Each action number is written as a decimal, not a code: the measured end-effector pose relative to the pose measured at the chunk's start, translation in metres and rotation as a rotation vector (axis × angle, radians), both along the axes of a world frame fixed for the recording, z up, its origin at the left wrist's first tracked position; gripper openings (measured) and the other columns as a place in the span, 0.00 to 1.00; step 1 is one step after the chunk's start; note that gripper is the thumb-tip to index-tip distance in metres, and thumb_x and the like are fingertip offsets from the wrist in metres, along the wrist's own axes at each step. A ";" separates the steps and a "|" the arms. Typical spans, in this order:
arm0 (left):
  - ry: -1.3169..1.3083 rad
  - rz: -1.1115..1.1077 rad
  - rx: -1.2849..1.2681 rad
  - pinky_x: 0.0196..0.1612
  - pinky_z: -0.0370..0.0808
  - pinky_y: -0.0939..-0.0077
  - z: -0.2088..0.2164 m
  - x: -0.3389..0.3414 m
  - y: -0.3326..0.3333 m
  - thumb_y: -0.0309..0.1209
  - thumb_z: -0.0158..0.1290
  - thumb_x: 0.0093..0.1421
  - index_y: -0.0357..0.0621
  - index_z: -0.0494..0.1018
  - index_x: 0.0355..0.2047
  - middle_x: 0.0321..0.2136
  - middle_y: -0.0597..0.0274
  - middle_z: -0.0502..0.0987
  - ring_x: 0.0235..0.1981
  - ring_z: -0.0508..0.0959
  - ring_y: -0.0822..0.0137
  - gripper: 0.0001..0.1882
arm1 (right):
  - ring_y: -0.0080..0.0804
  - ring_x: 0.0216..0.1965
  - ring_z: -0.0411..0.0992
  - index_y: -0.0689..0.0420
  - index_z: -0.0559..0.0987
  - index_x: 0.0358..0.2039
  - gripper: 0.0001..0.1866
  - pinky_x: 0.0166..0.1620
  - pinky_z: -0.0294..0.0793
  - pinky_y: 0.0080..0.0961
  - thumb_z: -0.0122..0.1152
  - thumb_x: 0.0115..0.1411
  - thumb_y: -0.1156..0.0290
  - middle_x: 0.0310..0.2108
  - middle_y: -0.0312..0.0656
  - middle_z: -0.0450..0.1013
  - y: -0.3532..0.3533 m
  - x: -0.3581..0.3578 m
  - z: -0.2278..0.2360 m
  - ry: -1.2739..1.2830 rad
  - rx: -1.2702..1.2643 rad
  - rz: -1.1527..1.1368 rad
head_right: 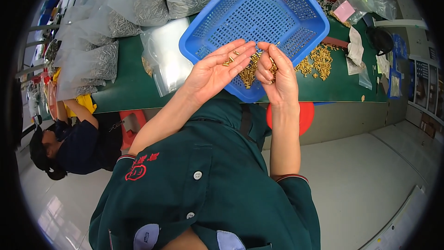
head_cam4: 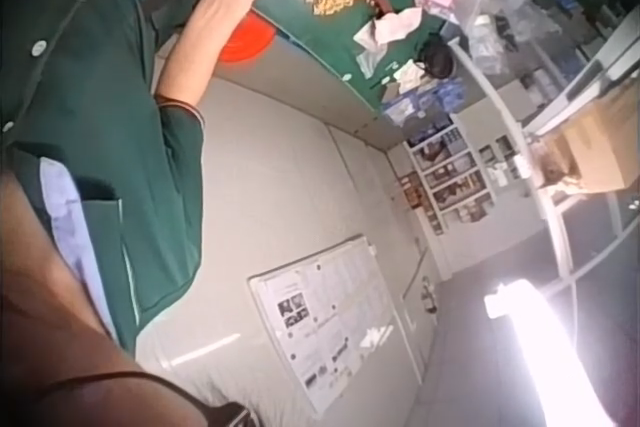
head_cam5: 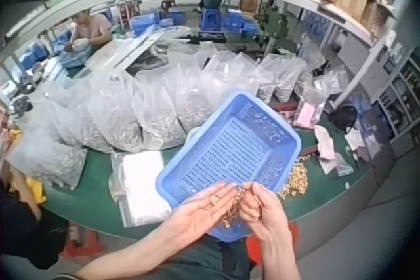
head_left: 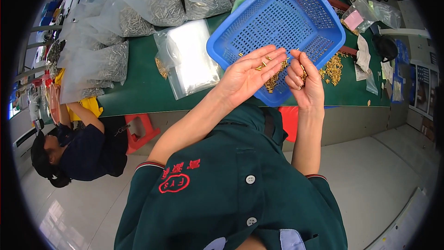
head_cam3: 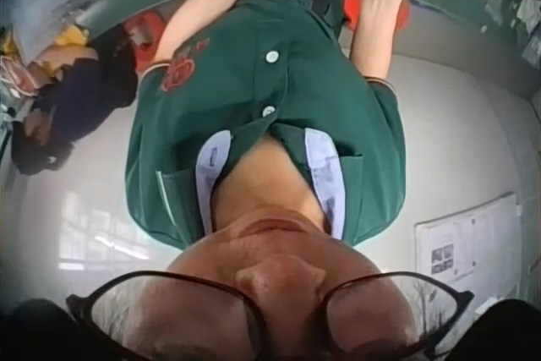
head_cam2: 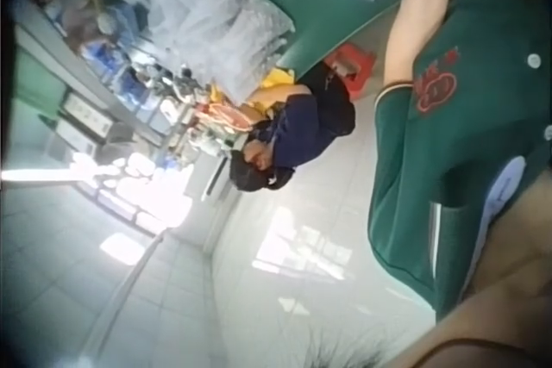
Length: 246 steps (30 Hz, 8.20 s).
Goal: Sorting small gold-colored hardware components from a basket and placing them into individual plastic bags.
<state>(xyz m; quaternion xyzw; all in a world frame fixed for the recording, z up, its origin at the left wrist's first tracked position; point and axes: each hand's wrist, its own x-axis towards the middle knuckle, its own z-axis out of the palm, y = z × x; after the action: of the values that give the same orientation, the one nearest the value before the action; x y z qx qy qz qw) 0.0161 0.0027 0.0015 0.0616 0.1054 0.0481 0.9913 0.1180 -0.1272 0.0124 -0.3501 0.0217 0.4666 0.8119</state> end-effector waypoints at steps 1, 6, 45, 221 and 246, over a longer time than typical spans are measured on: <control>0.000 0.000 0.002 0.59 0.54 0.67 0.001 0.000 0.000 0.20 0.38 0.55 0.25 0.48 0.52 0.55 0.41 0.51 0.58 0.54 0.54 0.24 | 0.15 0.12 0.51 0.64 0.71 0.36 0.13 0.14 0.49 0.11 0.42 0.61 0.67 0.15 0.31 0.58 0.000 0.001 -0.003 0.060 0.016 -0.007; 0.003 0.009 0.050 0.60 0.53 0.66 0.004 -0.002 -0.003 0.17 0.37 0.52 0.25 0.46 0.53 0.55 0.38 0.49 0.58 0.53 0.53 0.27 | 0.18 0.14 0.53 0.62 0.68 0.35 0.12 0.16 0.51 0.14 0.41 0.60 0.66 0.18 0.34 0.60 -0.003 0.005 -0.021 0.414 0.117 -0.058; 0.523 0.592 0.071 0.40 0.67 0.74 0.010 -0.106 0.062 0.28 0.35 0.59 0.31 0.62 0.40 0.37 0.52 0.68 0.35 0.69 0.64 0.13 | 0.34 0.32 0.67 0.61 0.69 0.36 0.11 0.35 0.69 0.28 0.38 0.57 0.73 0.30 0.44 0.68 0.015 0.022 -0.046 0.750 0.000 -0.115; 0.898 0.735 1.849 0.55 0.56 0.64 -0.110 -0.181 0.194 0.33 0.66 0.34 0.39 0.41 0.58 0.53 0.45 0.56 0.54 0.59 0.54 0.55 | 0.27 0.25 0.61 0.61 0.68 0.33 0.08 0.27 0.62 0.20 0.39 0.57 0.75 0.26 0.41 0.66 0.043 -0.014 -0.030 0.658 -0.146 -0.143; 0.103 -0.048 -0.147 0.58 0.54 0.64 -0.004 0.032 0.009 0.39 0.26 0.62 0.31 0.56 0.50 0.53 0.48 0.58 0.56 0.56 0.58 0.24 | 0.14 0.11 0.51 0.64 0.73 0.36 0.14 0.14 0.48 0.11 0.45 0.58 0.67 0.15 0.32 0.61 0.042 -0.028 0.034 -0.149 -0.325 0.132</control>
<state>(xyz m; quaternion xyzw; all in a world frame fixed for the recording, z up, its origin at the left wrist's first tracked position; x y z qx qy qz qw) 0.0481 0.0120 -0.0024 -0.0066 0.1579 0.0130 0.9873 0.0898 -0.0853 0.0459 -0.5107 0.0135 0.4819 0.7118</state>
